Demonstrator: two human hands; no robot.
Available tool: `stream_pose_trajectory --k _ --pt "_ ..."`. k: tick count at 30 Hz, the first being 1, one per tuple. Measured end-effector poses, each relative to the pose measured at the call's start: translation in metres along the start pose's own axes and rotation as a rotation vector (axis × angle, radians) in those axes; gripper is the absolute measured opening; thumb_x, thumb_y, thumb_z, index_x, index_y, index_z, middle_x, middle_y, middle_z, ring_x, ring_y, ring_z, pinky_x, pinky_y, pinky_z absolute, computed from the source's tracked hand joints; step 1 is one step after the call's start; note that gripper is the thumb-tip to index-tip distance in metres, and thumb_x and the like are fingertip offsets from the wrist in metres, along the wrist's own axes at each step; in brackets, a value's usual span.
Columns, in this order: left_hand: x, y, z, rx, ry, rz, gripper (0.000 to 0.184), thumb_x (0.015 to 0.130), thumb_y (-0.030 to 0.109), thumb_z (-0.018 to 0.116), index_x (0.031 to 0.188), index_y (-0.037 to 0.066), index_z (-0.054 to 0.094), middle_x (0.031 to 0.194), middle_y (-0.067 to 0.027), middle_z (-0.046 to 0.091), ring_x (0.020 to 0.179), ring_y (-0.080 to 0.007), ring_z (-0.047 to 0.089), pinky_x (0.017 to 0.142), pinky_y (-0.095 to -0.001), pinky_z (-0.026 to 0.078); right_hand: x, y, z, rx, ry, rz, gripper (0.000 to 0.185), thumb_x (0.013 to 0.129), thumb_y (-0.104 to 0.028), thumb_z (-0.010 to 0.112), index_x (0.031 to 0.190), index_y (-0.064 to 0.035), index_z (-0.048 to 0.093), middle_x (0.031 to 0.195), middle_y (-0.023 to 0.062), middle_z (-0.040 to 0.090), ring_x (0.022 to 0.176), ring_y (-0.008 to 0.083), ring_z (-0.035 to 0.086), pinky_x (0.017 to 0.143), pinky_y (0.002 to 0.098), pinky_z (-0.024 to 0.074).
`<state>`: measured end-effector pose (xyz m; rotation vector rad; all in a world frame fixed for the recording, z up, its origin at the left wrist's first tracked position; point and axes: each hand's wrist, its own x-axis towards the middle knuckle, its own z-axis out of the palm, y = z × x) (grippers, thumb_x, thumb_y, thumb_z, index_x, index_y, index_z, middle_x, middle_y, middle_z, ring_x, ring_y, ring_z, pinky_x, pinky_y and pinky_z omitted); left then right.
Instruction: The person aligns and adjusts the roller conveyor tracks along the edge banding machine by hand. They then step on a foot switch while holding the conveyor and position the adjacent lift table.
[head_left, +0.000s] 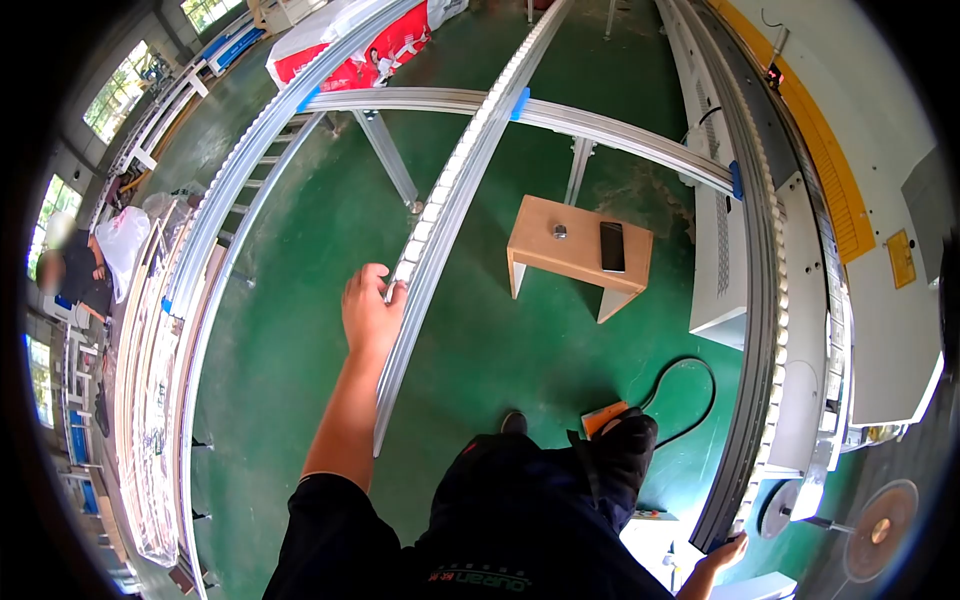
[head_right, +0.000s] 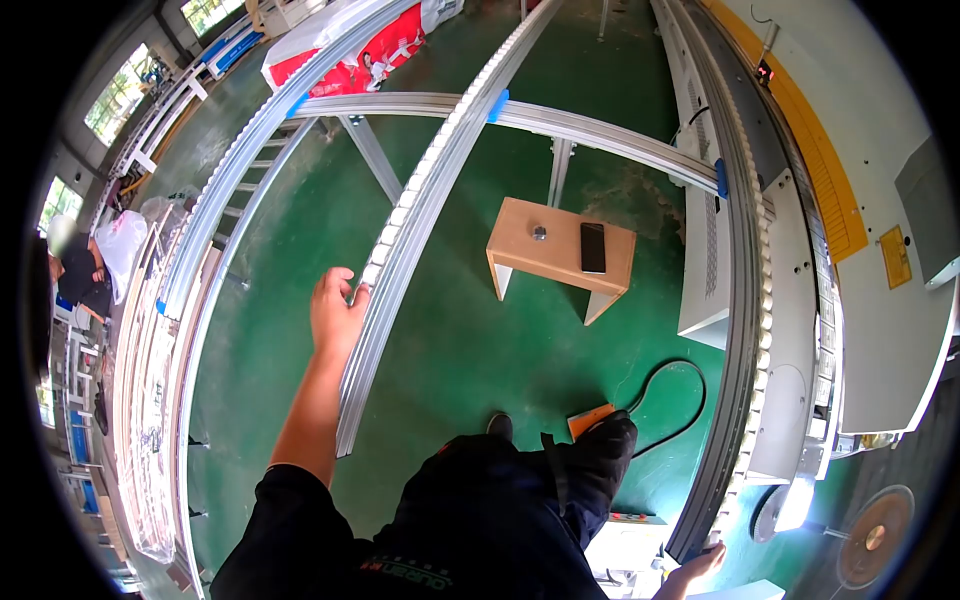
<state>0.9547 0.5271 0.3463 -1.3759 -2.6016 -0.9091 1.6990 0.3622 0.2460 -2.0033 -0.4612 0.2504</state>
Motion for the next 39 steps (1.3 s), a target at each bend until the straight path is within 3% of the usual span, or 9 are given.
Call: stream_pose_trajectory --k 7,9,12,16,18,22,24,39 --pt "0.014 0.001 0.021 0.114 0.060 0.104 0.031 0.087 0.027 0.073 0.110 0.007 0.062 0.101 -0.0110 0.067 0.101 -0.0331 0.062 0.090 -0.0455 0.048 -0.013 -0.015 0.006 0.040 0.034 -0.007 0.042 0.096 -0.031 0.047 0.095 0.0083 0.062 0.086 0.0141 0.058 0.076 0.0228 0.049 0.071 0.0378 0.0433" --pt "0.020 0.000 0.025 0.220 -0.050 0.073 0.028 0.090 0.027 0.069 0.110 0.008 0.062 0.104 -0.0113 0.067 0.103 -0.0334 0.062 0.092 -0.0451 0.048 -0.012 -0.013 0.006 0.052 0.039 -0.013 0.040 0.096 -0.030 0.048 0.093 0.0072 0.062 0.085 0.0119 0.057 0.075 0.0211 0.048 0.069 0.0363 0.0426" --pt "0.024 -0.001 0.027 0.231 -0.049 0.097 0.024 0.091 0.024 0.067 0.108 0.008 0.062 0.104 -0.0117 0.067 0.102 -0.0330 0.063 0.091 -0.0455 0.048 -0.015 -0.016 0.007 0.137 0.016 0.041 0.038 0.096 -0.029 0.049 0.093 0.0064 0.062 0.085 0.0098 0.056 0.075 0.0201 0.048 0.069 0.0352 0.0423" --pt "0.028 0.001 0.027 0.203 0.012 0.134 0.021 0.090 0.022 0.068 0.106 0.009 0.062 0.103 -0.0115 0.067 0.100 -0.0325 0.063 0.089 -0.0451 0.048 -0.008 -0.003 0.005 0.084 0.048 0.003 0.038 0.096 -0.029 0.049 0.095 0.0061 0.063 0.085 0.0087 0.056 0.076 0.0200 0.048 0.069 0.0350 0.0427" --pt "0.029 0.006 0.023 0.168 -0.040 0.099 0.023 0.088 0.021 0.070 0.106 0.009 0.061 0.101 -0.0107 0.067 0.098 -0.0322 0.063 0.089 -0.0454 0.048 0.001 0.010 -0.002 0.072 -0.018 0.029 0.036 0.098 -0.032 0.050 0.102 0.0008 0.064 0.092 0.0072 0.059 0.083 0.0178 0.052 0.076 0.0331 0.0454" --pt "0.032 0.007 0.021 0.158 -0.076 0.059 0.025 0.086 0.020 0.072 0.107 0.010 0.061 0.100 -0.0094 0.067 0.098 -0.0319 0.063 0.089 -0.0450 0.048 0.003 0.013 0.000 0.080 -0.016 0.037 0.035 0.098 -0.031 0.050 0.102 0.0011 0.064 0.092 0.0073 0.059 0.082 0.0175 0.052 0.076 0.0325 0.0453" --pt "0.031 0.007 0.021 0.159 -0.062 0.082 0.027 0.085 0.020 0.073 0.107 0.010 0.061 0.099 -0.0090 0.067 0.098 -0.0316 0.063 0.089 -0.0453 0.048 -0.002 0.007 0.004 0.096 0.042 -0.005 0.038 0.095 -0.029 0.050 0.098 0.0063 0.065 0.084 0.0095 0.057 0.077 0.0202 0.049 0.069 0.0347 0.0436" --pt "0.055 0.012 0.045 0.298 -0.113 0.030 0.030 0.088 0.032 0.071 0.103 0.007 0.063 0.111 -0.0116 0.065 0.108 -0.0317 0.061 0.093 -0.0454 0.048 -0.008 0.000 0.008 0.085 0.079 -0.046 0.035 0.095 -0.028 0.050 0.089 0.0041 0.062 0.080 0.0070 0.052 0.072 0.0182 0.045 0.065 0.0343 0.0415"
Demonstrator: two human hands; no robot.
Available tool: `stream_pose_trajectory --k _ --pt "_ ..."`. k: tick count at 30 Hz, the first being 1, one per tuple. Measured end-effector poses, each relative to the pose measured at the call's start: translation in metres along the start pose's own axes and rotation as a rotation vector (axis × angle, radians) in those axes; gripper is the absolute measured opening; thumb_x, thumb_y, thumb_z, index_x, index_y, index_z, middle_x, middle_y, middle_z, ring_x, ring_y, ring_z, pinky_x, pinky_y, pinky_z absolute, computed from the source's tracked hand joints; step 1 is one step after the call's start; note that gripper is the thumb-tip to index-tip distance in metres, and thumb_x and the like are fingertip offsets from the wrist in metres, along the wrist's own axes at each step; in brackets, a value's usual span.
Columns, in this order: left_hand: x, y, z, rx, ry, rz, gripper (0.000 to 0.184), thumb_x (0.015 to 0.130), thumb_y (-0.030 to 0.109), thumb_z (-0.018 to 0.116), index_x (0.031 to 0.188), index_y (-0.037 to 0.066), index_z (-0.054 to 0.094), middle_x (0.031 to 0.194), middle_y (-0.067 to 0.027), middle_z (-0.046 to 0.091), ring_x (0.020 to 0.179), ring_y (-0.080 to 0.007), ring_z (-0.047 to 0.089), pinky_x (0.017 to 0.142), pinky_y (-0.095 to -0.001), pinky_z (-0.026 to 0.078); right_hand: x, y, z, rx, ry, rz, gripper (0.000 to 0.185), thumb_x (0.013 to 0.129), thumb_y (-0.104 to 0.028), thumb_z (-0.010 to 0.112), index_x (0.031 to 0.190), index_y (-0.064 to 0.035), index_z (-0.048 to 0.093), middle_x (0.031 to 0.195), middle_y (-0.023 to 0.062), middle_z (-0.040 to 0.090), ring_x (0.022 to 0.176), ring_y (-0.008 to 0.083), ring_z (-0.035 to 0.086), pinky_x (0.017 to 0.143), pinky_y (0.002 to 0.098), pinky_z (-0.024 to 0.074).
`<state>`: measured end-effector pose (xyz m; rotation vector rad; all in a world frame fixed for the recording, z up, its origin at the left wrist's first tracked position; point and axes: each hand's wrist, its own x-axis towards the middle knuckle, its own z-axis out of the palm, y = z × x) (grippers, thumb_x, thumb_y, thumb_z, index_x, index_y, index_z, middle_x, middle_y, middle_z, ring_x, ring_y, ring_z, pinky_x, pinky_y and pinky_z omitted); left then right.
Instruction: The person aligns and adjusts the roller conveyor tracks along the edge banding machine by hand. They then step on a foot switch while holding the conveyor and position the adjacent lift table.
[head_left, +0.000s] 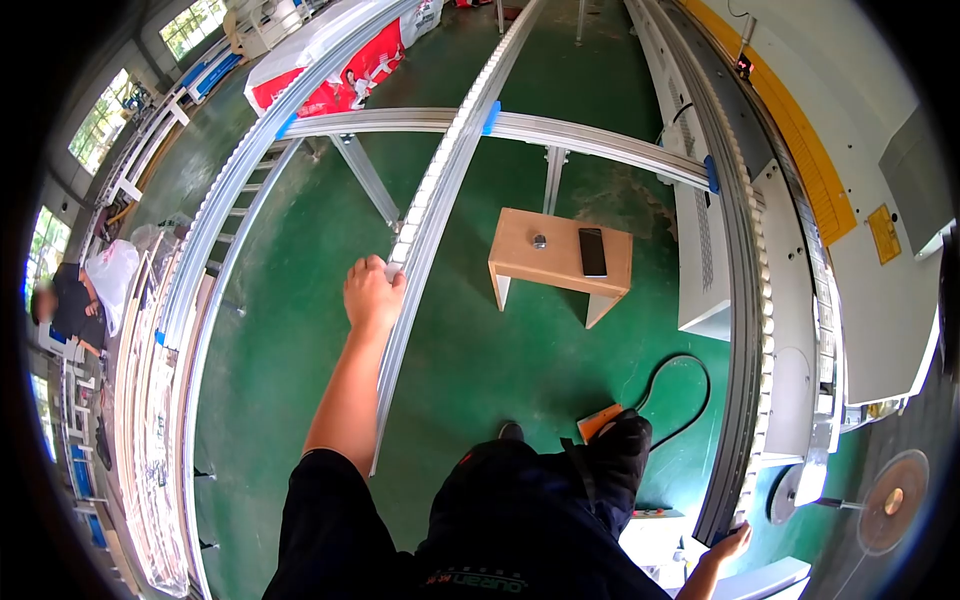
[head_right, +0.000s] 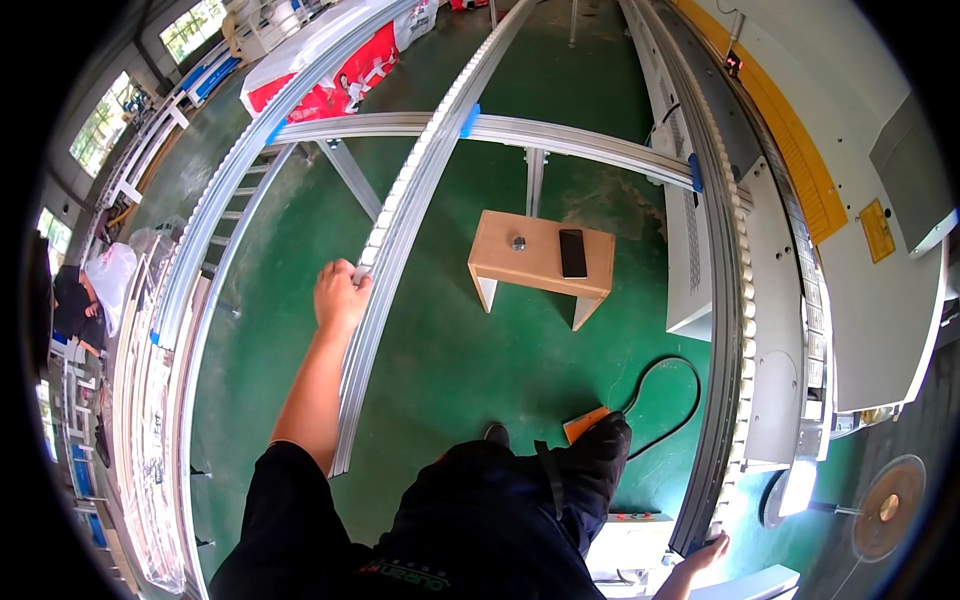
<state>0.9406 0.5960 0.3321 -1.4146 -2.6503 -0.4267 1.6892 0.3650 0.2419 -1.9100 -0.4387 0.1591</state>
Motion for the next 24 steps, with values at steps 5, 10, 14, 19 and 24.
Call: stream_pose_trajectory --k 5,10,14,19,24 --pt "0.000 -0.003 0.000 -0.035 0.049 0.006 0.029 0.089 0.032 0.070 0.104 0.008 0.064 0.110 -0.0109 0.064 0.109 -0.0316 0.060 0.093 -0.0455 0.048 0.002 0.003 0.000 0.016 -0.005 0.011 0.033 0.096 -0.028 0.050 0.087 0.0028 0.060 0.079 0.0061 0.050 0.071 0.0176 0.044 0.064 0.0338 0.0401" --pt "0.010 0.007 0.001 -0.093 0.111 0.029 0.030 0.090 0.032 0.069 0.107 0.008 0.063 0.110 -0.0106 0.064 0.108 -0.0315 0.061 0.092 -0.0458 0.049 0.007 0.010 -0.003 0.016 -0.013 0.012 0.033 0.096 -0.028 0.050 0.088 0.0023 0.060 0.080 0.0060 0.050 0.072 0.0174 0.044 0.064 0.0337 0.0399" --pt "0.018 0.013 0.001 -0.050 0.026 0.081 0.031 0.090 0.031 0.069 0.110 0.008 0.063 0.110 -0.0118 0.064 0.108 -0.0331 0.061 0.092 -0.0452 0.050 0.007 0.011 -0.004 -0.007 -0.062 -0.004 0.033 0.096 -0.028 0.050 0.089 0.0022 0.061 0.081 0.0064 0.052 0.073 0.0179 0.045 0.065 0.0338 0.0408" --pt "0.027 0.013 0.016 -0.156 0.114 0.068 0.028 0.087 0.028 0.072 0.105 0.007 0.065 0.108 -0.0134 0.065 0.105 -0.0351 0.062 0.091 -0.0445 0.051 0.010 0.019 -0.007 0.056 -0.068 0.114 0.031 0.097 -0.029 0.052 0.096 -0.0002 0.064 0.086 0.0069 0.057 0.080 0.0178 0.052 0.074 0.0332 0.0446" --pt "0.042 -0.001 0.030 -0.139 0.120 0.110 0.025 0.083 0.020 0.073 0.104 0.010 0.065 0.105 -0.0135 0.069 0.099 -0.0354 0.066 0.088 -0.0455 0.053 0.003 0.020 -0.004 0.030 -0.078 0.058 0.025 0.095 -0.027 0.056 0.093 -0.0034 0.064 0.084 0.0019 0.054 0.078 0.0148 0.045 0.071 0.0313 0.0405"
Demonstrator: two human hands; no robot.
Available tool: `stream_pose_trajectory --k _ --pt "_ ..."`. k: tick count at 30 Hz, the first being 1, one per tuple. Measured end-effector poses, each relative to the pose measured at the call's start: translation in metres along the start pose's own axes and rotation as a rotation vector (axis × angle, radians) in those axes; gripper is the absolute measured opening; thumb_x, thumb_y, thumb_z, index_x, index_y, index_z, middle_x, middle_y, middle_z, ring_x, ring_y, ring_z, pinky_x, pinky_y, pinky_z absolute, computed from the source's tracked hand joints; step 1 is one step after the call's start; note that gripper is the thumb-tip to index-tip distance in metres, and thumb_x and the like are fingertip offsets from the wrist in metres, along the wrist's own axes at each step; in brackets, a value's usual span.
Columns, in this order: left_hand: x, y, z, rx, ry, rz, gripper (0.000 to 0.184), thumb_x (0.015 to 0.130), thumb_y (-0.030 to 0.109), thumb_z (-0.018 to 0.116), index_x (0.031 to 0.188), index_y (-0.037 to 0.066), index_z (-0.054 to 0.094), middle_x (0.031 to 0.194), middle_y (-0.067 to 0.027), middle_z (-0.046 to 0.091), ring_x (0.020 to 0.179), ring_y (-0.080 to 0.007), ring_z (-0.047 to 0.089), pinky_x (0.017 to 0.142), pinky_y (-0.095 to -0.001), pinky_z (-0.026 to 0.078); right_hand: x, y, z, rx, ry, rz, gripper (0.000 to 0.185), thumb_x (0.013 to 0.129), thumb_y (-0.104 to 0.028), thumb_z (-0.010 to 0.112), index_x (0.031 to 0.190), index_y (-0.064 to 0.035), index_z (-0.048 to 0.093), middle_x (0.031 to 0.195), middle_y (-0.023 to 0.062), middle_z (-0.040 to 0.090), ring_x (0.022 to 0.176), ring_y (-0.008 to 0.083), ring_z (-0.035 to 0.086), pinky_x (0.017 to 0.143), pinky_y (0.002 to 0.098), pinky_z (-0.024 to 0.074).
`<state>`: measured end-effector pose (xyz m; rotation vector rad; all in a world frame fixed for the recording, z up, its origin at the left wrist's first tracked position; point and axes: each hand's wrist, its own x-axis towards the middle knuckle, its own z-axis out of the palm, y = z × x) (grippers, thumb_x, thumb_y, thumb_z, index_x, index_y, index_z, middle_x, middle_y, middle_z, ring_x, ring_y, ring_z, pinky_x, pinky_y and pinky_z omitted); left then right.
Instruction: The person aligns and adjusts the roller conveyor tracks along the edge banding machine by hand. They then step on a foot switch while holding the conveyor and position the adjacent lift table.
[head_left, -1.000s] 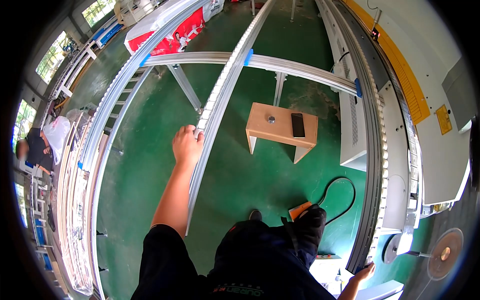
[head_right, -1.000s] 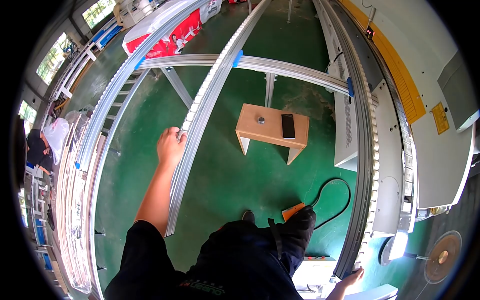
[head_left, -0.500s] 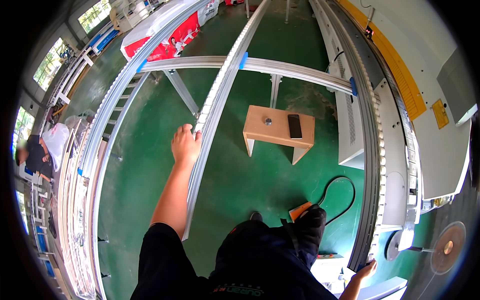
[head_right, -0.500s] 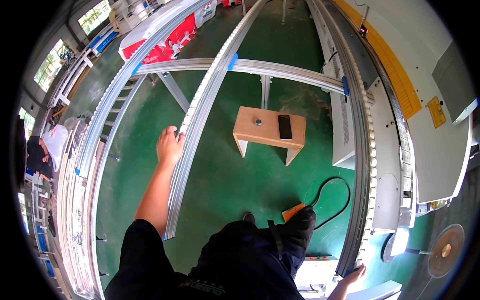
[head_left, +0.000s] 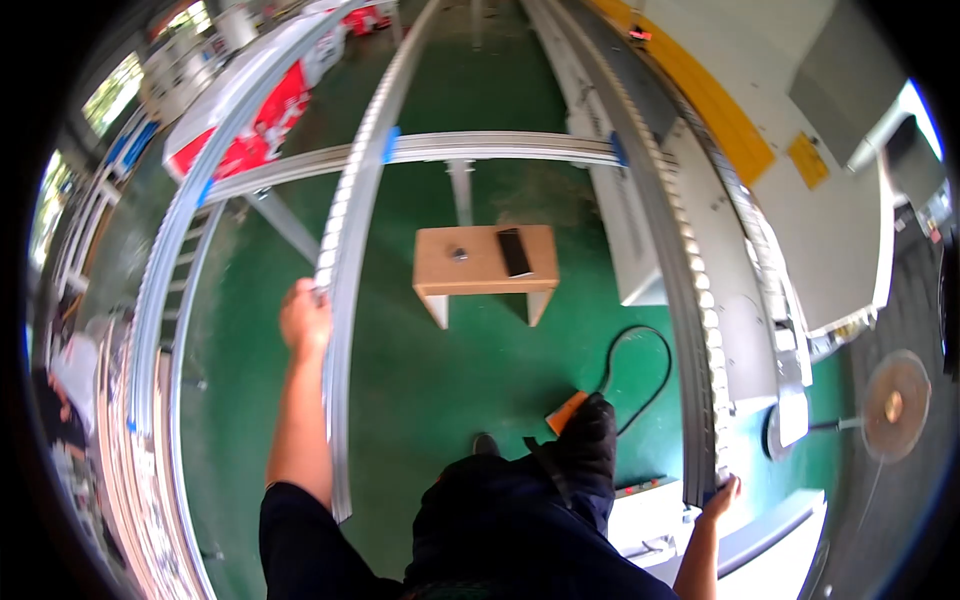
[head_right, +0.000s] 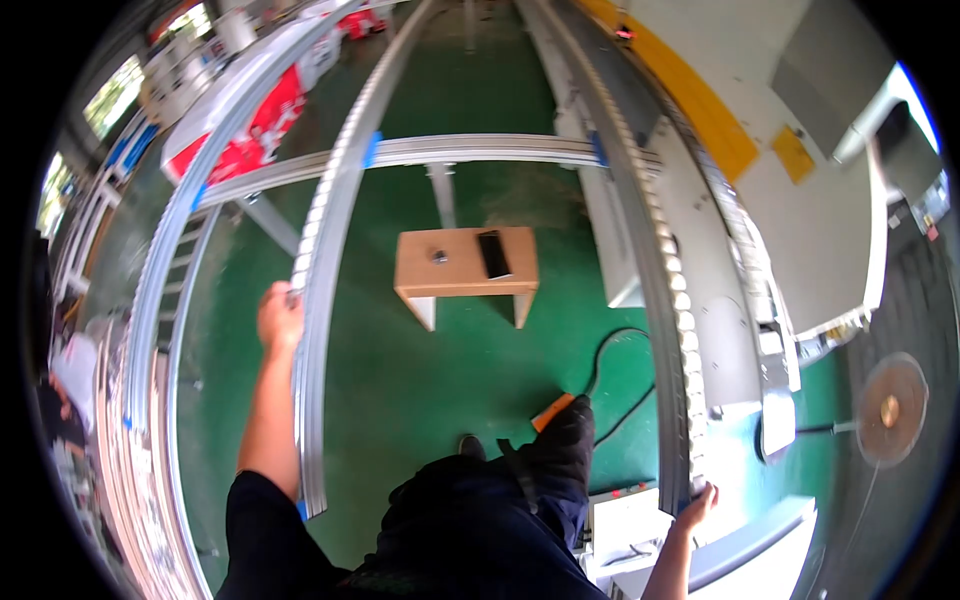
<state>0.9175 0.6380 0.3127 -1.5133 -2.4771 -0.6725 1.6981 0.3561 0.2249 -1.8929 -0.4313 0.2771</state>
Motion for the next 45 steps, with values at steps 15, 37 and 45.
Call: stream_pose_trajectory --k 15,37,45 --pt "0.004 -0.001 -0.002 -0.053 0.011 0.053 0.019 0.087 0.013 0.067 0.104 0.005 0.062 0.103 -0.0139 0.065 0.098 -0.0348 0.062 0.087 -0.0448 0.050 -0.031 -0.031 0.011 0.042 -0.009 -0.011 0.026 0.097 -0.024 0.055 0.086 -0.0020 0.066 0.077 0.0024 0.053 0.075 0.0145 0.046 0.071 0.0307 0.0390" --pt "0.021 -0.016 0.008 0.076 -0.192 0.089 0.032 0.094 0.020 0.057 0.122 0.005 0.059 0.124 -0.0196 0.058 0.117 -0.0411 0.052 0.100 -0.0504 0.041 -0.038 -0.046 0.014 -0.129 0.039 -0.038 0.028 0.095 -0.022 0.055 0.085 0.0024 0.065 0.068 0.0053 0.056 0.066 0.0129 0.050 0.062 0.0304 0.0411" --pt "0.019 -0.024 0.022 0.022 -0.160 0.332 0.056 0.094 0.023 0.060 0.146 0.008 0.047 0.154 -0.0148 0.043 0.128 -0.0412 0.047 0.109 -0.0495 0.035 -0.043 -0.054 0.017 -0.161 0.074 -0.033 0.028 0.093 -0.023 0.056 0.085 0.0015 0.065 0.067 0.0051 0.058 0.065 0.0123 0.051 0.061 0.0302 0.0418"
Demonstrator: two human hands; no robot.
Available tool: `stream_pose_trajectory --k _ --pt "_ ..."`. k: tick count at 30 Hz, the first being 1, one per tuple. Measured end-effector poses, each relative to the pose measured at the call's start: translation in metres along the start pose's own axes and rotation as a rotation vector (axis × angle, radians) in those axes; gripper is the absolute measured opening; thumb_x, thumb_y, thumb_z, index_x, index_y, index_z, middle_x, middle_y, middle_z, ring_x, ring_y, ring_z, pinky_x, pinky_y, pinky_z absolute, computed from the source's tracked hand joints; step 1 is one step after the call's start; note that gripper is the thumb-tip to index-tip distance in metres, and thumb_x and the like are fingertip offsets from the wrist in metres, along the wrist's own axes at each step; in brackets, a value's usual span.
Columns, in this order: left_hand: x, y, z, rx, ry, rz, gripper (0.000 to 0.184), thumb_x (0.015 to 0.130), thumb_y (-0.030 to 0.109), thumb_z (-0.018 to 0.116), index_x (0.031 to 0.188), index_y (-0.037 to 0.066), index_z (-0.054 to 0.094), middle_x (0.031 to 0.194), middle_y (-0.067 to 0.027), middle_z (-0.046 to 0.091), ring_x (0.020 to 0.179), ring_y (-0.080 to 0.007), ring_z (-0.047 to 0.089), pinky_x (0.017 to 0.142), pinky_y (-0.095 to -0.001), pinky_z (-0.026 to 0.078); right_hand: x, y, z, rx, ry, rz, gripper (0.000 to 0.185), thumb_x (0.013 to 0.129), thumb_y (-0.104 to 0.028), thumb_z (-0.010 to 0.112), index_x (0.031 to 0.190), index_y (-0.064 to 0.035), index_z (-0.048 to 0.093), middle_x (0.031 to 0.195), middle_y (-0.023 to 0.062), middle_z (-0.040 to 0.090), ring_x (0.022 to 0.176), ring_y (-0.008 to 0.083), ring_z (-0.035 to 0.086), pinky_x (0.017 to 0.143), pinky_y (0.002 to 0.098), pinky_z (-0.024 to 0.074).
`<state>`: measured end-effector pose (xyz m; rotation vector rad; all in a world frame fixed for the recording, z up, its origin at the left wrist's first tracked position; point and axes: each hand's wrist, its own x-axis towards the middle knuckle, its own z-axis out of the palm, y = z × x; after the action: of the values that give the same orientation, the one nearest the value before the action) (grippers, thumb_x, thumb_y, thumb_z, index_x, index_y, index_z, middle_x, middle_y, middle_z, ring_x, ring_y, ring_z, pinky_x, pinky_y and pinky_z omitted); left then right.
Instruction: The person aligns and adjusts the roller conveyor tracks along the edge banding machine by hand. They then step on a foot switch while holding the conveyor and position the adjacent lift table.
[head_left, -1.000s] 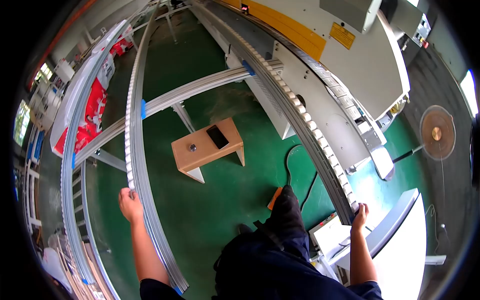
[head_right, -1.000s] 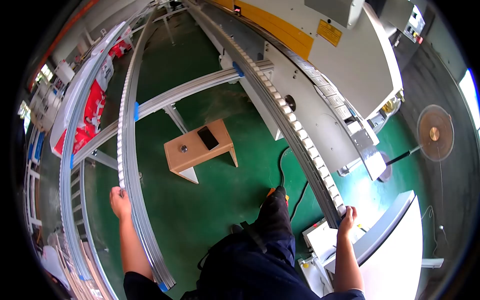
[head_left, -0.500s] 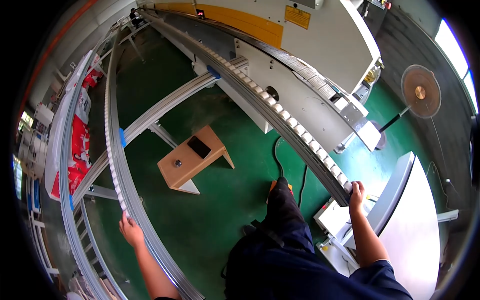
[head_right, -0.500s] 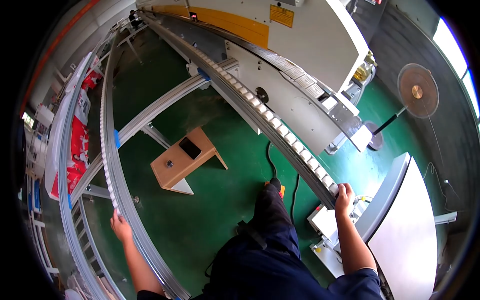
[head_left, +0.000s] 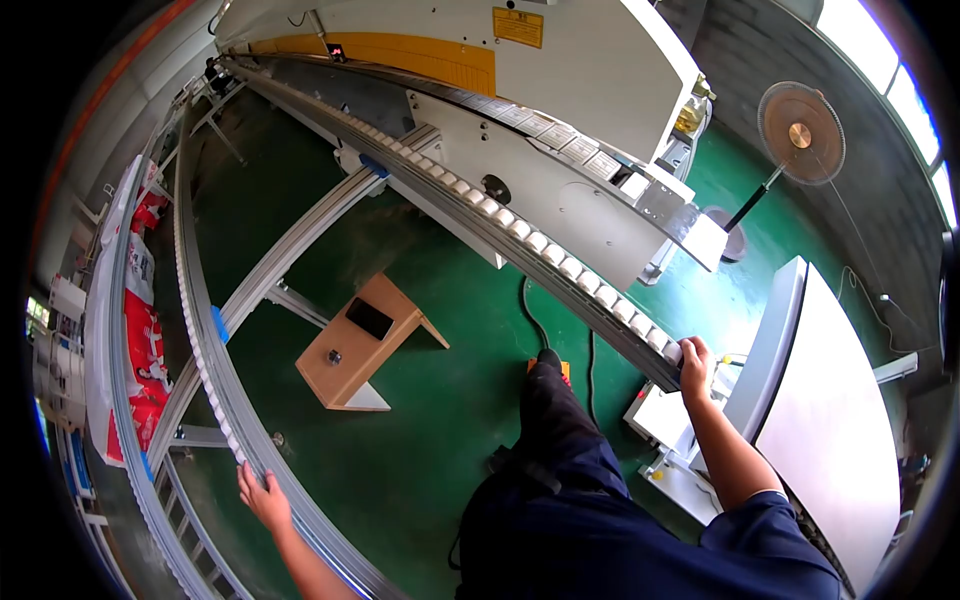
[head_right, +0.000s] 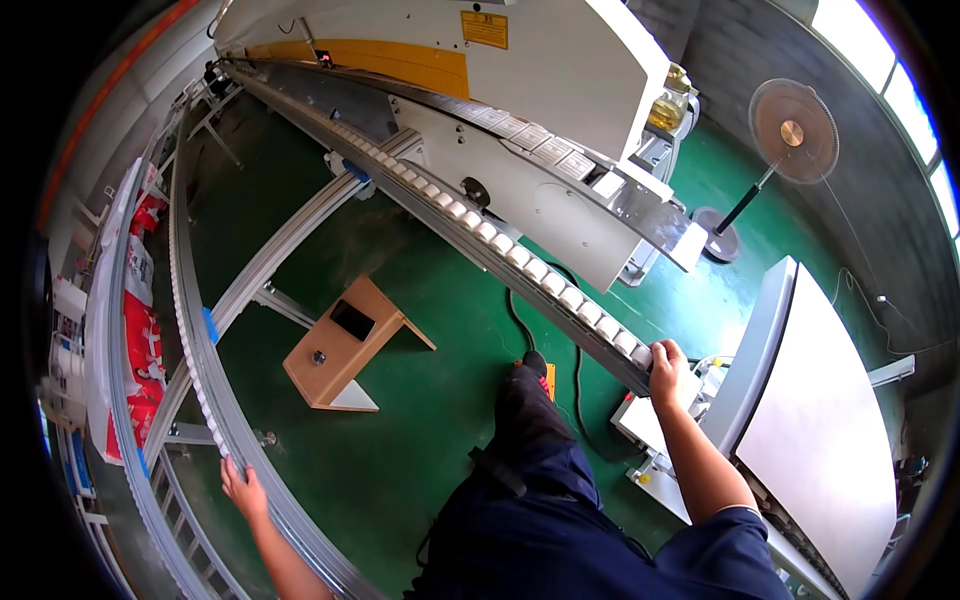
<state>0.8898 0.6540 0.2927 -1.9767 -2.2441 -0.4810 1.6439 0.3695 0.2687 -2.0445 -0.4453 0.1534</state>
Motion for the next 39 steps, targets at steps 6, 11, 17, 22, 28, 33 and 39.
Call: stream_pose_trajectory --k 6,11,17,22,28,33,39 --pt "0.001 0.007 -0.003 -0.018 -0.045 -0.012 0.057 0.094 0.024 0.060 0.147 0.011 0.045 0.154 -0.0118 0.042 0.132 -0.0408 0.045 0.111 -0.0504 0.033 -0.003 -0.009 -0.001 0.002 -0.005 0.025 0.028 0.093 -0.024 0.056 0.085 0.0007 0.066 0.067 0.0060 0.058 0.064 0.0133 0.052 0.061 0.0308 0.0424" --pt "0.003 0.009 -0.004 -0.008 -0.050 -0.009 0.058 0.093 0.023 0.061 0.147 0.009 0.045 0.155 -0.0117 0.042 0.131 -0.0411 0.045 0.111 -0.0499 0.034 -0.003 -0.010 0.000 0.011 -0.001 0.019 0.027 0.093 -0.022 0.056 0.085 0.0021 0.066 0.066 0.0043 0.056 0.064 0.0122 0.050 0.060 0.0299 0.0398" --pt "0.004 0.012 -0.005 0.030 -0.074 -0.020 0.061 0.093 0.023 0.061 0.150 0.010 0.043 0.158 -0.0122 0.038 0.137 -0.0380 0.042 0.115 -0.0484 0.031 -0.002 -0.005 0.000 0.013 -0.009 0.006 0.027 0.093 -0.021 0.055 0.084 0.0021 0.066 0.067 0.0043 0.057 0.064 0.0118 0.050 0.060 0.0297 0.0400" --pt "0.008 0.016 -0.008 0.039 -0.128 -0.065 0.064 0.093 0.025 0.062 0.152 0.013 0.041 0.161 -0.0126 0.033 0.144 -0.0348 0.037 0.120 -0.0494 0.025 -0.002 -0.005 0.001 0.012 -0.013 -0.006 0.027 0.092 -0.021 0.055 0.084 0.0026 0.066 0.067 0.0053 0.058 0.064 0.0129 0.050 0.060 0.0305 0.0405" --pt "0.013 0.016 -0.004 0.045 -0.126 -0.092 0.066 0.092 0.026 0.062 0.153 0.016 0.039 0.163 -0.0119 0.029 0.144 -0.0341 0.036 0.120 -0.0500 0.024 -0.001 -0.005 0.001 -0.006 -0.005 -0.022 0.027 0.092 -0.021 0.055 0.084 0.0031 0.066 0.066 0.0063 0.057 0.065 0.0138 0.050 0.061 0.0310 0.0406" --pt "0.014 0.011 0.001 0.054 -0.099 -0.085 0.068 0.092 0.026 0.063 0.154 0.018 0.038 0.162 -0.0131 0.031 0.139 -0.0409 0.040 0.116 -0.0495 0.030 0.000 -0.002 0.000 0.003 -0.009 -0.024 0.029 0.091 -0.025 0.056 0.084 0.0013 0.065 0.065 0.0079 0.057 0.064 0.0153 0.053 0.061 0.0331 0.0427" --pt "0.012 0.013 -0.001 0.032 -0.095 -0.076 0.068 0.091 0.026 0.064 0.154 0.019 0.039 0.161 -0.0140 0.033 0.134 -0.0440 0.043 0.113 -0.0501 0.034 -0.003 -0.013 0.000 0.039 -0.019 0.007 0.027 0.092 -0.020 0.055 0.084 0.0031 0.066 0.067 0.0060 0.058 0.065 0.0140 0.050 0.061 0.0312 0.0408"
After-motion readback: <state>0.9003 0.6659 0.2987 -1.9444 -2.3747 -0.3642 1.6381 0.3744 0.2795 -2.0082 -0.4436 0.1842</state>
